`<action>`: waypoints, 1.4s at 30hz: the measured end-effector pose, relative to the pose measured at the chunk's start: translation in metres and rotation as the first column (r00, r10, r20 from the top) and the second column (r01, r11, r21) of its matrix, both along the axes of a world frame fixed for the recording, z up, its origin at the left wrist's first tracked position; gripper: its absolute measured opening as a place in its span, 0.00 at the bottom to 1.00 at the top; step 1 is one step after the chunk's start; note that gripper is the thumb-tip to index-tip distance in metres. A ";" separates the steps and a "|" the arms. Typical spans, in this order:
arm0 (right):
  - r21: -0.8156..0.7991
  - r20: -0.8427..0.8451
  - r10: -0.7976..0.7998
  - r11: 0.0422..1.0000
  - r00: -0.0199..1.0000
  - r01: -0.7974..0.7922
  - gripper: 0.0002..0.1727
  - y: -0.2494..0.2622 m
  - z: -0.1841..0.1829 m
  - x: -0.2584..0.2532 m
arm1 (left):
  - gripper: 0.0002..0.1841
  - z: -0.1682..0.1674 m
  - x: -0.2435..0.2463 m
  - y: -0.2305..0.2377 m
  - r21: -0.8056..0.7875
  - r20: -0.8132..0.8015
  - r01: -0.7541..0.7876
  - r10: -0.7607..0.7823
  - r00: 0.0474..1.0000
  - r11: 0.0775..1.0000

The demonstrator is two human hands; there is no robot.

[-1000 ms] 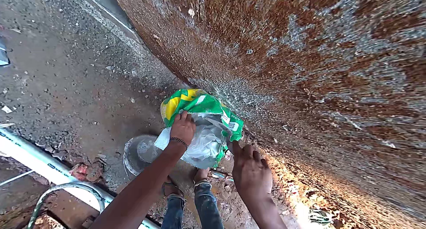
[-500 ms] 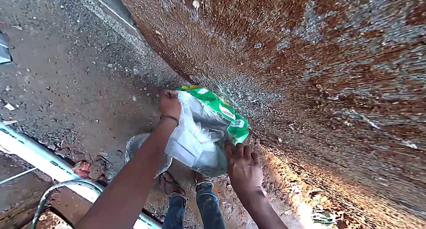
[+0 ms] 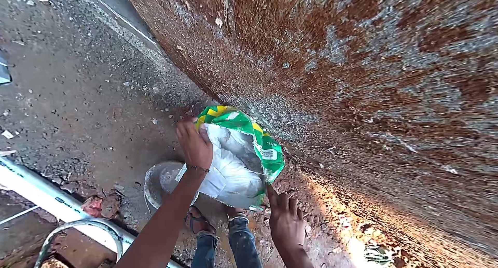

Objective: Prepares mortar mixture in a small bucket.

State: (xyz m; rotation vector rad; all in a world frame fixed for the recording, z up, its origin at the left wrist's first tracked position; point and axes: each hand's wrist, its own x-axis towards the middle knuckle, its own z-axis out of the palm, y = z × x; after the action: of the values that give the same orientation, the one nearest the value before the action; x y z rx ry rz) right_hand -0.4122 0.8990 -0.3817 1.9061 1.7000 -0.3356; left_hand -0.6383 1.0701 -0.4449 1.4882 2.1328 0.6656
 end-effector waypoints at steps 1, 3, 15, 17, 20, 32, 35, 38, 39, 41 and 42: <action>0.083 -0.038 -0.010 0.996 0.999 0.013 0.41 -0.004 -0.003 0.002 | 0.18 0.005 0.004 -0.012 0.124 -0.046 0.130 -0.125 0.991 0.984; 0.217 -0.106 -0.018 0.975 0.994 0.041 0.35 -0.015 -0.008 0.005 | 0.15 0.012 0.018 -0.038 0.195 -0.088 0.372 -0.361 0.928 0.907; 0.369 -0.715 -0.367 0.524 0.595 0.768 0.22 -0.072 -0.013 -0.027 | 0.12 0.015 0.066 -0.059 0.232 -0.140 0.659 -0.645 0.751 0.716; 0.364 -0.765 -0.426 0.333 0.483 0.870 0.21 -0.042 -0.029 -0.040 | 0.20 0.020 0.077 -0.037 0.160 -0.249 0.793 -0.753 0.609 0.588; 0.324 -0.829 -0.458 0.072 0.320 0.943 0.35 0.015 -0.053 -0.058 | 0.30 0.019 0.086 0.000 -0.077 -0.324 0.875 -0.842 0.432 0.479; 0.238 -0.804 -0.553 0.038 0.218 0.971 0.10 0.007 -0.107 -0.054 | 0.28 -0.010 0.021 0.028 -0.528 -0.062 -0.006 -0.031 0.998 0.849; 0.187 -0.814 -0.542 0.096 0.209 0.978 0.10 -0.004 -0.103 -0.054 | 0.22 -0.018 0.011 0.020 -0.541 0.023 0.056 -0.051 0.998 0.839; 0.127 -0.814 -0.554 0.119 0.172 0.985 0.11 -0.020 -0.089 -0.058 | 0.21 -0.014 -0.001 0.007 -0.505 0.046 0.105 -0.094 0.994 0.857; 0.121 -0.807 -0.564 0.133 0.175 0.984 0.12 -0.028 -0.082 -0.061 | 0.20 -0.011 -0.006 -0.002 -0.492 0.043 0.107 -0.099 0.994 0.864; 0.109 -0.803 -0.567 0.161 0.182 0.981 0.13 -0.046 -0.068 -0.069 | 0.19 -0.002 -0.016 -0.021 -0.482 0.022 0.094 -0.096 0.995 0.871; 0.116 -0.805 -0.561 0.167 0.191 0.979 0.13 -0.056 -0.062 -0.075 | 0.19 0.002 -0.022 -0.031 -0.478 0.010 0.093 -0.100 0.995 0.874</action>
State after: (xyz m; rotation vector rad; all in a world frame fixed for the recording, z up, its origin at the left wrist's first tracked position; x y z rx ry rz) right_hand -0.4872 0.8429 -0.4436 3.5664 0.7049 -1.0063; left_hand -0.6605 1.0395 -0.4425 1.3084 2.0205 0.0711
